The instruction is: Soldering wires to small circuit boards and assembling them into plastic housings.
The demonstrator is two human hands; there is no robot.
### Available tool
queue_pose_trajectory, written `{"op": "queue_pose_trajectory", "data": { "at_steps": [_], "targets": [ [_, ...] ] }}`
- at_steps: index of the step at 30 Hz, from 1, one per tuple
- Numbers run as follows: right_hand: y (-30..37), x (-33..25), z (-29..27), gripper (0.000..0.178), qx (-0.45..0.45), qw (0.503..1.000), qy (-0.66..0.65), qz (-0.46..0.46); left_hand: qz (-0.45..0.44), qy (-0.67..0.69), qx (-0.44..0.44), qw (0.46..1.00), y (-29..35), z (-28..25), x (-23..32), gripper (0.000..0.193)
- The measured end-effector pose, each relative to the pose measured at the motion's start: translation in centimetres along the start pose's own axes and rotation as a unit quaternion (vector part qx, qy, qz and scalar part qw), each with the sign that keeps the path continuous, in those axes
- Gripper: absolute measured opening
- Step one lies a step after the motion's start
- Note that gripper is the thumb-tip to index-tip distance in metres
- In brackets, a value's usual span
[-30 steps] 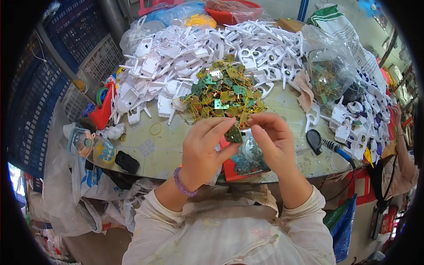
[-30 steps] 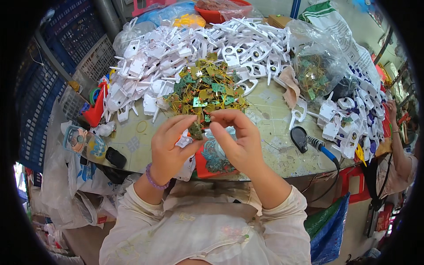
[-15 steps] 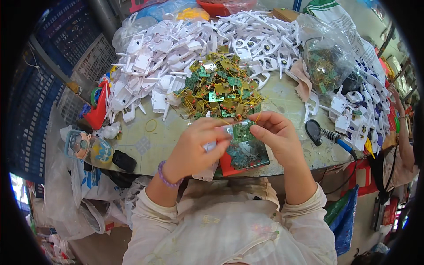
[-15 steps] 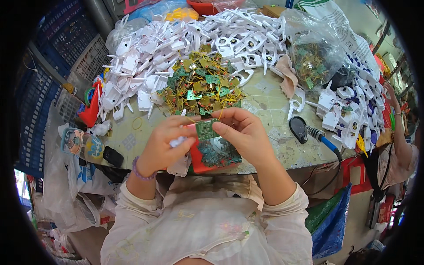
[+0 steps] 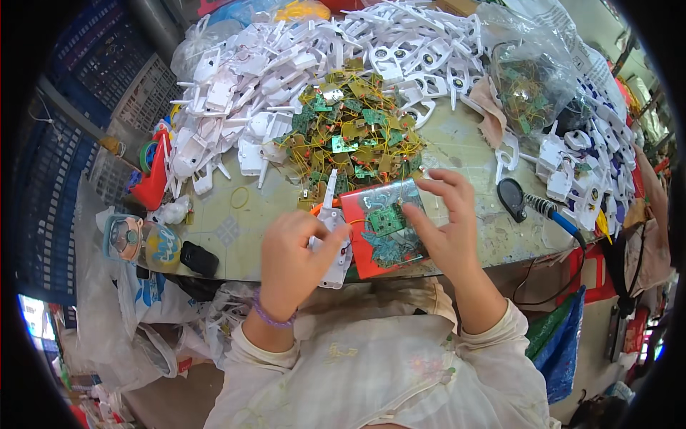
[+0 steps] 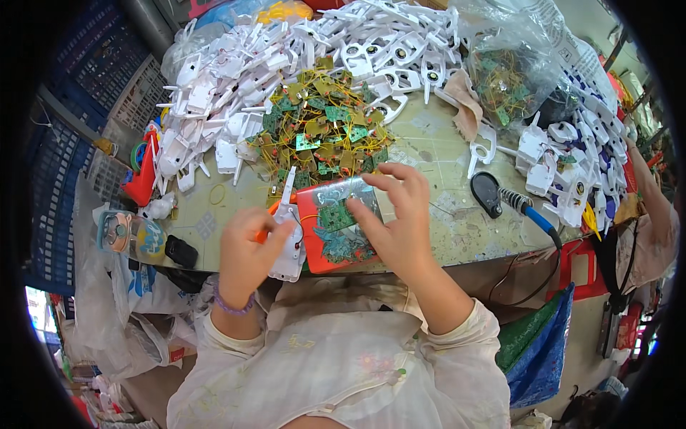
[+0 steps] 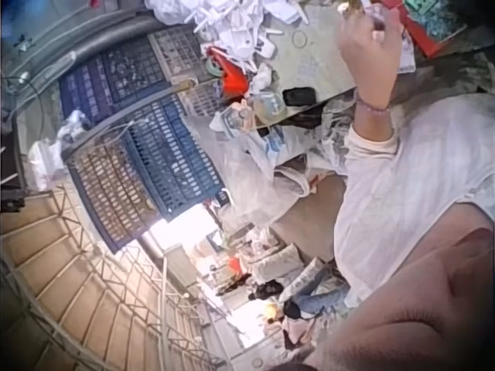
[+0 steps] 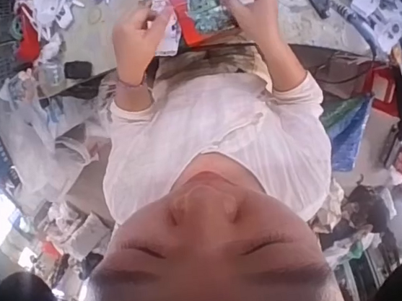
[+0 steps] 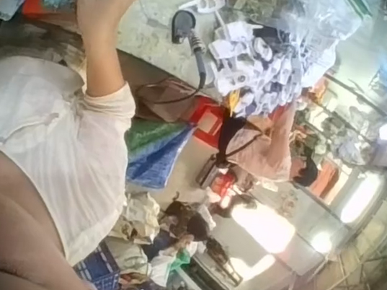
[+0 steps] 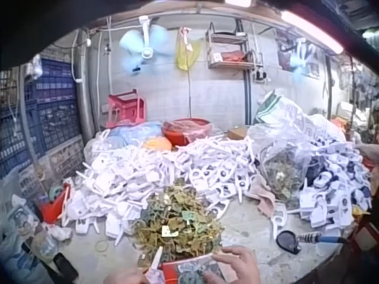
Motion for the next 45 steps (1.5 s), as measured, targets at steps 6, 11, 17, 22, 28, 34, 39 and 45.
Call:
{"op": "queue_pose_trajectory", "data": {
  "at_steps": [6,11,17,22,28,34,39,45],
  "targets": [
    [1.4,-0.1,-0.4,0.020,0.039,0.999,-0.009,-0.033,0.051,-0.005,0.038,0.998,-0.6,1.7,1.3,0.022],
    [2.8,0.5,-0.1,0.019,0.029,0.999,-0.018,-0.014,0.078,0.086,0.030,0.993,-0.7,2.3,0.8,0.015],
    [3.0,0.6,-0.8,0.019,0.055,0.997,-0.046,-0.021,0.079,0.143,-0.008,0.987,-0.9,2.8,1.0,0.009],
    [6.4,5.5,-4.4,0.028,0.356,0.910,-0.208,0.049,0.079,0.170,-0.024,0.982,-0.8,3.0,0.5,0.008],
    [9.2,8.7,-11.9,0.034,0.495,0.864,-0.064,0.066,0.108,0.137,-0.005,0.985,-1.2,2.6,0.6,0.009],
    [10.2,7.6,-9.3,0.034,0.474,0.876,0.020,0.085,0.092,0.136,-0.025,0.986,-1.3,2.5,0.6,0.009],
    [8.7,2.2,-3.2,0.027,0.104,0.994,-0.005,-0.029,0.119,0.104,-0.032,0.987,-1.2,2.4,0.9,0.009],
    [2.5,-3.4,-0.1,0.024,-0.056,0.989,0.102,-0.091,0.129,0.059,-0.046,0.989,-0.9,2.0,1.0,0.016]
  ]
}}
Point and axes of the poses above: each hand's wrist, its own y-axis away from the middle knuckle, its own z-axis out of the palm, x = y × z, the point moved 2 cm from there along -y, towards the middle knuckle, and after that the axes turned 15 degrees about -x, right-handed, at the moved point
